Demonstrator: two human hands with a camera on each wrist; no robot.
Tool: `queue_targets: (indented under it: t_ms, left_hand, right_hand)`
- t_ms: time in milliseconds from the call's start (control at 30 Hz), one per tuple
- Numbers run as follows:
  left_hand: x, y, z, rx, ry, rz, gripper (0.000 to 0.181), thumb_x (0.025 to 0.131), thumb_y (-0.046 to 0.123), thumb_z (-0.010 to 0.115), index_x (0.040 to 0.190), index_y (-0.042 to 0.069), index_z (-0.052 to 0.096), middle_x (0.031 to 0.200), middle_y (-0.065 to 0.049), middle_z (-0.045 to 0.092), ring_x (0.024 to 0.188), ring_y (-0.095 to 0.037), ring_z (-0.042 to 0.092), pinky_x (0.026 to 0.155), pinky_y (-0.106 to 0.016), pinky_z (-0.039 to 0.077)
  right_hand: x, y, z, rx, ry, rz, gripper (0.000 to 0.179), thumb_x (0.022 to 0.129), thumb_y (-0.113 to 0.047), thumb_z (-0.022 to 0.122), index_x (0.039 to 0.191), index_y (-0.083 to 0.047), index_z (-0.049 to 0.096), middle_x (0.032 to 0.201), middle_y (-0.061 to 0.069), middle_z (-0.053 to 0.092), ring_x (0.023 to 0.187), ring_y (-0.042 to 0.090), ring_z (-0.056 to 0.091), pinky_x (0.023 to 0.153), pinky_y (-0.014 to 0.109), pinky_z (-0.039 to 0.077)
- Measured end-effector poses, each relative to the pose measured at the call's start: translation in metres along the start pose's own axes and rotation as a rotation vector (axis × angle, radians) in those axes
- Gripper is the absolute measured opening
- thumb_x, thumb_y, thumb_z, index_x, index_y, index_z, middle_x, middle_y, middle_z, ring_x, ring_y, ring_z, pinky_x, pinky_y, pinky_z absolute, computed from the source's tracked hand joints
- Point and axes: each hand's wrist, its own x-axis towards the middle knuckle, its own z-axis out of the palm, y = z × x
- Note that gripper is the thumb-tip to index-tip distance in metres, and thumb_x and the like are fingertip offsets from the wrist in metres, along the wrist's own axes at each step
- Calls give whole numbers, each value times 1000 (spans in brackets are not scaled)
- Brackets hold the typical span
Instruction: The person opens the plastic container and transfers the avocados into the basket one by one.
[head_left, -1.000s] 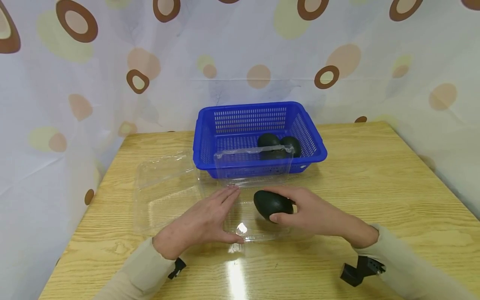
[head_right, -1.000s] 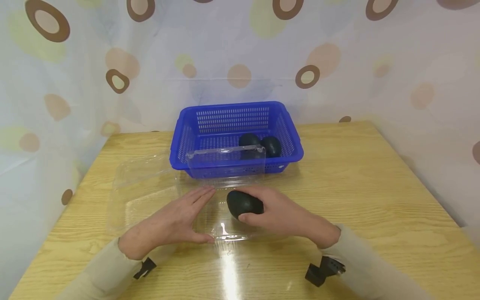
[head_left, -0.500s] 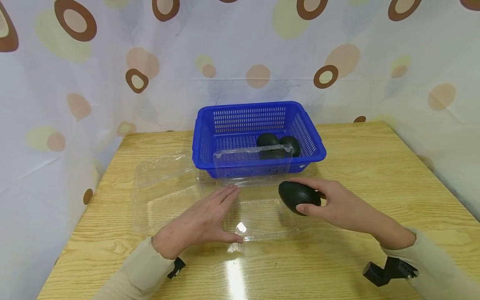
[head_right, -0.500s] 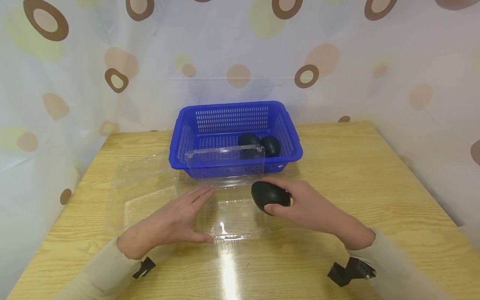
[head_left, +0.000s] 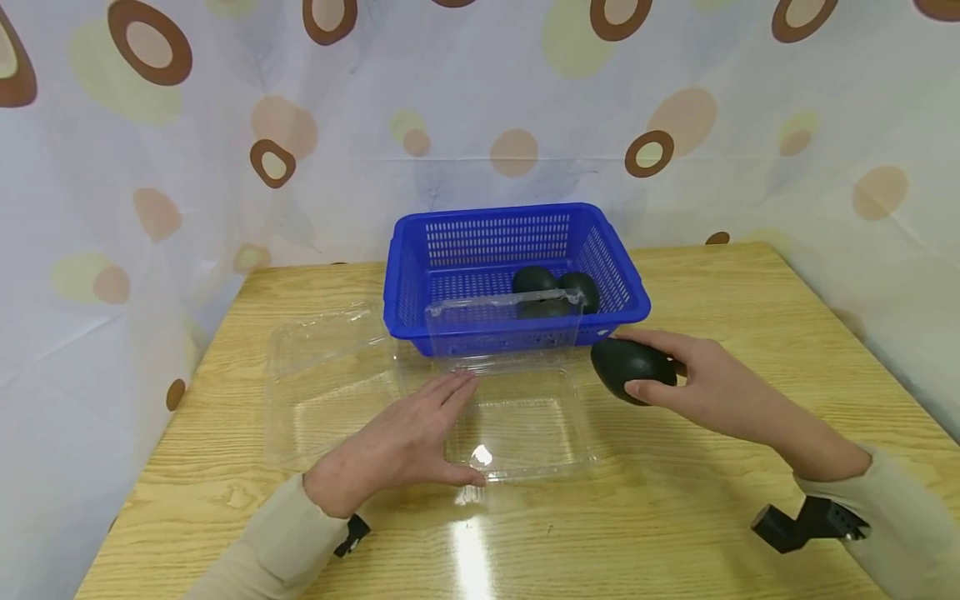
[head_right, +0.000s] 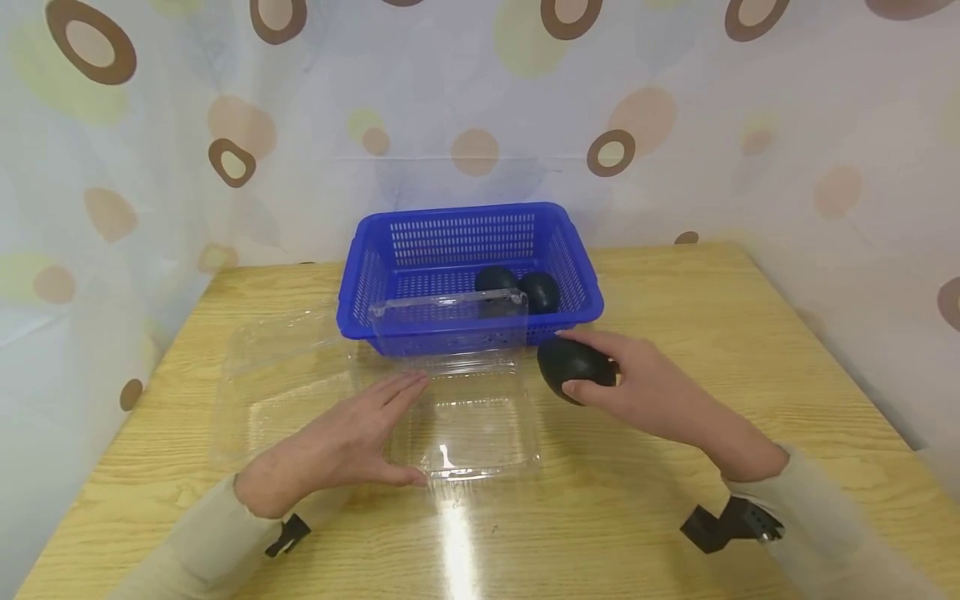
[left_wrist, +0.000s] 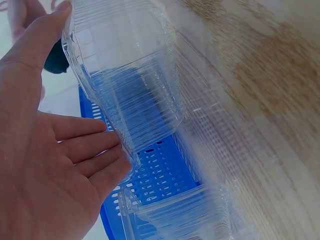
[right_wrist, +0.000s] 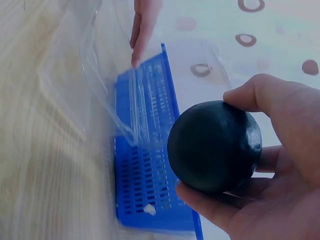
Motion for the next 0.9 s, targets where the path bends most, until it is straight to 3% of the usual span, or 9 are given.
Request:
queue_targets:
  t_ms: [333, 700, 900]
  left_hand:
    - [0, -1, 0, -5, 1, 4, 112, 77, 69, 70, 154, -1, 29, 160, -18, 31, 149, -32, 31, 122, -42, 29]
    - [-1, -1, 0, 0, -2, 8, 113, 77, 70, 69, 154, -2, 28, 161, -19, 30, 149, -32, 30, 122, -42, 29]
    - [-1, -1, -1, 5, 6, 10, 113, 76, 69, 70, 153, -2, 29, 160, -19, 31, 149, -33, 31, 122, -43, 30]
  right_hand:
    - [14, 10, -18, -79, 35, 80, 61, 95, -33, 66, 148, -11, 46, 136, 26, 56, 88, 25, 55, 59, 27, 44]
    - [36, 13, -28, -103, 71, 91, 62, 96, -36, 63, 150, -12, 44, 133, 24, 58, 86, 26, 57, 63, 29, 46]
    - [53, 12, -31, -100, 77, 97, 62, 96, -36, 63, 150, -13, 43, 139, 24, 54, 93, 30, 58, 68, 32, 47]
